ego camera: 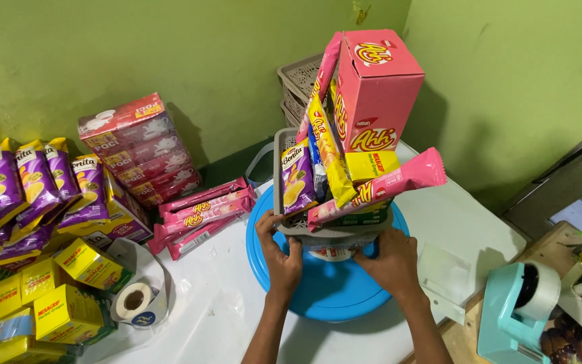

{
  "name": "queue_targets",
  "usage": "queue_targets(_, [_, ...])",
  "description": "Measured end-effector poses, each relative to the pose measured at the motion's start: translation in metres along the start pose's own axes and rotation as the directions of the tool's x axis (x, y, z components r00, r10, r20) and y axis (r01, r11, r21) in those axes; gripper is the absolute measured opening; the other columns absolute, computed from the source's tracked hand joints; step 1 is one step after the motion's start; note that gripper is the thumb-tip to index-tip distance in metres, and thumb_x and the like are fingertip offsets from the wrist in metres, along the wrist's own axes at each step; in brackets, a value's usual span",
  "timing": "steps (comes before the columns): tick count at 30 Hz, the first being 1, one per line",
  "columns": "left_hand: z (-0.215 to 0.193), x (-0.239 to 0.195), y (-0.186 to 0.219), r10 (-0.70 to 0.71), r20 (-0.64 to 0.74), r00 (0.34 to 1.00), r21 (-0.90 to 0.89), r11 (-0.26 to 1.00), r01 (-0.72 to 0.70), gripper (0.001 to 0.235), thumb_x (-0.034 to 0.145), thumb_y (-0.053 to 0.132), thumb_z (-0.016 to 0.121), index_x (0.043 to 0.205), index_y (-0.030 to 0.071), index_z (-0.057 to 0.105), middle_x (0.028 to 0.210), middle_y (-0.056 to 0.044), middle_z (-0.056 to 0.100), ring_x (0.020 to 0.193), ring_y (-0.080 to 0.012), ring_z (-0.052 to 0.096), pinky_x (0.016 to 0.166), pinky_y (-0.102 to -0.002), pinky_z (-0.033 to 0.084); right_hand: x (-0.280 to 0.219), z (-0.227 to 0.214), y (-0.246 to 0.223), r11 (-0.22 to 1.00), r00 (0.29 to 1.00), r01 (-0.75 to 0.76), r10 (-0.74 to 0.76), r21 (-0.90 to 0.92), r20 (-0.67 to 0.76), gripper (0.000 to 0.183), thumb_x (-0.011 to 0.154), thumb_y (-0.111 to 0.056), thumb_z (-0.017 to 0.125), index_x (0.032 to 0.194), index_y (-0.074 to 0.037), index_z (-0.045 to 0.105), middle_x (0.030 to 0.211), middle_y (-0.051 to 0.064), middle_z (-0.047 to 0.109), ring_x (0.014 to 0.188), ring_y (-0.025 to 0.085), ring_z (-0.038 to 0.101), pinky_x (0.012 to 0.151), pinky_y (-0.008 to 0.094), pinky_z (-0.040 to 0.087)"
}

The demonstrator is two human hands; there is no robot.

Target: Assembling and decorating a snack-filled gift basket by arranging packages and securing them with tape on a rotating base.

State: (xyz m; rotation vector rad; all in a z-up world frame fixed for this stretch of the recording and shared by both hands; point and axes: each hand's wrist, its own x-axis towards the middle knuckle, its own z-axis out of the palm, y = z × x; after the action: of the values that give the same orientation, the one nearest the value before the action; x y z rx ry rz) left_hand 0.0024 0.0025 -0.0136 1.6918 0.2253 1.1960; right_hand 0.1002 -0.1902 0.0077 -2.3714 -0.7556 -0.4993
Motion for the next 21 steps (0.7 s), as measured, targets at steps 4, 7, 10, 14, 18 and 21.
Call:
queue_targets(4, [0.001,0.0,-0.002,0.002,0.004,1.0,0.0,1.0,-0.002,0.049,0.084,-0.001,0.052,0.131,0.014,0.046,0.135,-0.014,0.042,0.127,-0.0364,0.046,0.102,-0.052,0.042,0.005,-0.007,-0.01,1.0,0.999,-0.024,0.024,0.007,-0.022,0.042,0.079,-0.046,0.077,0.065,-0.015,0.054,0.06,0.006,0.049,0.065,0.022,0.055,0.075,0.037,0.035])
queue_targets(7, [0.001,-0.001,0.0,-0.01,-0.003,1.0,0.007,1.0,0.01,0.048,0.085,-0.001,0.052,0.131,0.014,0.047,0.135,-0.013,0.042,0.125,-0.035,0.046,0.101,-0.05,0.043,0.011,-0.019,-0.019,0.988,0.97,-0.147,0.152,-0.038,0.192,0.037,0.077,-0.043,0.075,0.063,-0.014,0.056,0.058,0.008,0.053,0.063,0.023,0.057,0.08,0.04,0.038])
queue_targets(10, [0.001,-0.001,0.0,0.016,-0.01,1.0,0.0,1.0,-0.016,0.048,0.086,0.0,0.051,0.132,0.014,0.047,0.135,-0.013,0.042,0.125,-0.0345,0.046,0.101,-0.049,0.043,0.012,-0.02,-0.018,0.99,0.975,-0.139,0.139,-0.012,0.174,0.038,0.078,-0.043,0.074,0.066,-0.013,0.054,0.058,0.008,0.051,0.064,0.025,0.057,0.08,0.041,0.038])
queue_targets(14, [0.002,-0.002,-0.002,0.063,-0.015,0.998,0.014,0.998,-0.063,0.044,0.088,0.001,0.051,0.13,0.013,0.05,0.135,-0.012,0.042,0.124,-0.0329,0.047,0.102,-0.048,0.044,0.01,-0.018,-0.013,0.993,0.973,-0.119,0.117,-0.003,0.199,0.037,0.08,-0.042,0.073,0.067,-0.012,0.056,0.059,0.009,0.053,0.063,0.027,0.058,0.077,0.042,0.038])
queue_targets(18, [0.005,-0.002,0.001,0.056,-0.039,0.998,0.017,0.998,-0.055,0.047,0.089,0.002,0.049,0.134,0.016,0.05,0.137,-0.012,0.042,0.124,-0.0322,0.047,0.102,-0.048,0.044,0.01,-0.015,-0.004,0.999,0.986,-0.024,0.02,0.022,0.163,0.049,0.083,-0.051,0.071,0.065,-0.011,0.051,0.052,0.01,0.045,0.061,0.034,0.06,0.073,0.049,0.045])
queue_targets(21, [0.001,0.0,0.001,0.046,-0.046,0.998,0.007,0.999,-0.045,0.051,0.088,0.0,0.048,0.137,0.016,0.05,0.141,-0.013,0.043,0.128,-0.035,0.048,0.104,-0.052,0.044,0.005,-0.012,-0.002,0.999,0.989,0.028,-0.026,-0.015,0.146,0.053,0.087,-0.055,0.071,0.067,-0.01,0.05,0.052,0.007,0.041,0.059,0.03,0.057,0.075,0.048,0.048])
